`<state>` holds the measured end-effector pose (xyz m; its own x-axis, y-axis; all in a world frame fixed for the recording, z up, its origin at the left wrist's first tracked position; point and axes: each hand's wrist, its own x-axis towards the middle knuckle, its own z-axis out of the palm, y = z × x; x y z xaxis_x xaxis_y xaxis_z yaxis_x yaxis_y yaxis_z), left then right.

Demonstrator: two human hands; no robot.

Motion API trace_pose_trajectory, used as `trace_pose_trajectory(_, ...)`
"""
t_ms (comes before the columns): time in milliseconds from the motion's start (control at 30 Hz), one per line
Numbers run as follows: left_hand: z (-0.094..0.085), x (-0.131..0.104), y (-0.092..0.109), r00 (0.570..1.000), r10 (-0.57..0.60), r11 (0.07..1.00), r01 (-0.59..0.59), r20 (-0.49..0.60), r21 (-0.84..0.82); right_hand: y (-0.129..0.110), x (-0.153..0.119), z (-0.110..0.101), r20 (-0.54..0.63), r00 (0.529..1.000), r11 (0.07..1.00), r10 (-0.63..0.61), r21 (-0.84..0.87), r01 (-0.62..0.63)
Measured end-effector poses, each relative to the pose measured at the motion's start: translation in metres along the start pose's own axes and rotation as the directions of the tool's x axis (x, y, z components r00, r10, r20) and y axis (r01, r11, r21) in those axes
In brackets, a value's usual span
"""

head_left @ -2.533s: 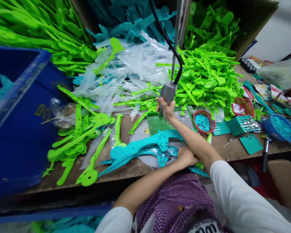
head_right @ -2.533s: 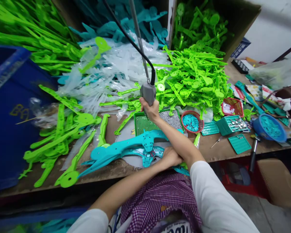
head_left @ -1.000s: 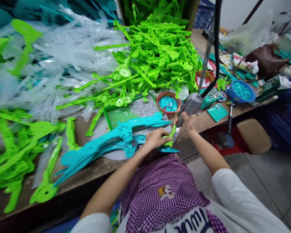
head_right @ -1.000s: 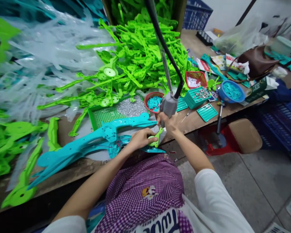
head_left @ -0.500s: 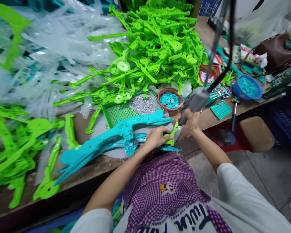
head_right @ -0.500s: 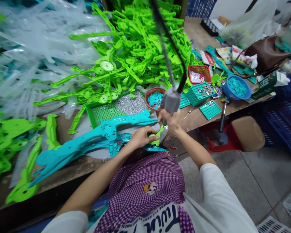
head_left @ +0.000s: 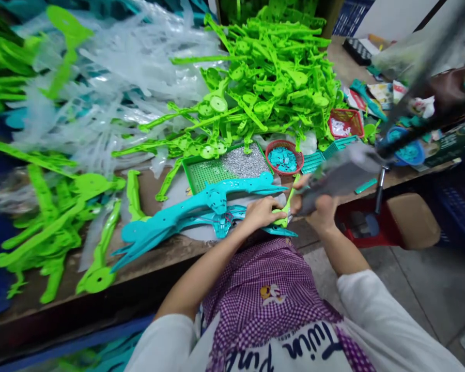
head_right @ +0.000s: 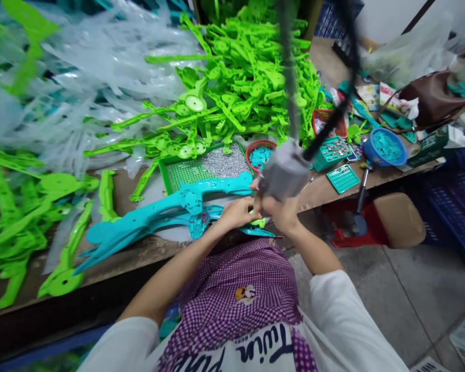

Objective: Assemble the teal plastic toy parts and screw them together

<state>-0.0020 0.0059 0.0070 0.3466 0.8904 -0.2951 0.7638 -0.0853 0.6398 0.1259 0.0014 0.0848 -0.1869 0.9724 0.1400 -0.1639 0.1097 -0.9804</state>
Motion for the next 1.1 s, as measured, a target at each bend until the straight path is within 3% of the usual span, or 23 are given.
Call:
trace_pose_trajectory(100, -0.001, 0.005, -0.001, 1.000, 0.023, 1.000, -0.023, -0.012, -0.007, 0.005, -0.016, -0.014, -0.055, 0.997, 0.998, -0.046, 0.049, 0.048)
trace_pose_trajectory(333, -0.001, 0.013, 0.012, 0.997, 0.001, 1.000, 0.000, -0.074, 0.015, 0.016, 0.001, -0.019, -0.082, 0.993, 0.996, -0.087, -0.016, 0.086)
trace_pose_trajectory(533, 0.001, 0.013, 0.011, 0.995, -0.002, 1.000, 0.003, -0.096, 0.014, 0.027, -0.004, -0.028, -0.140, 0.988, 0.998, -0.066, 0.001, 0.067)
trace_pose_trajectory(1100, -0.001, 0.011, 0.012, 0.996, -0.004, 0.999, 0.008, -0.090, 0.038, 0.039, -0.004, -0.027, -0.151, 0.988, 0.998, -0.045, 0.045, 0.052)
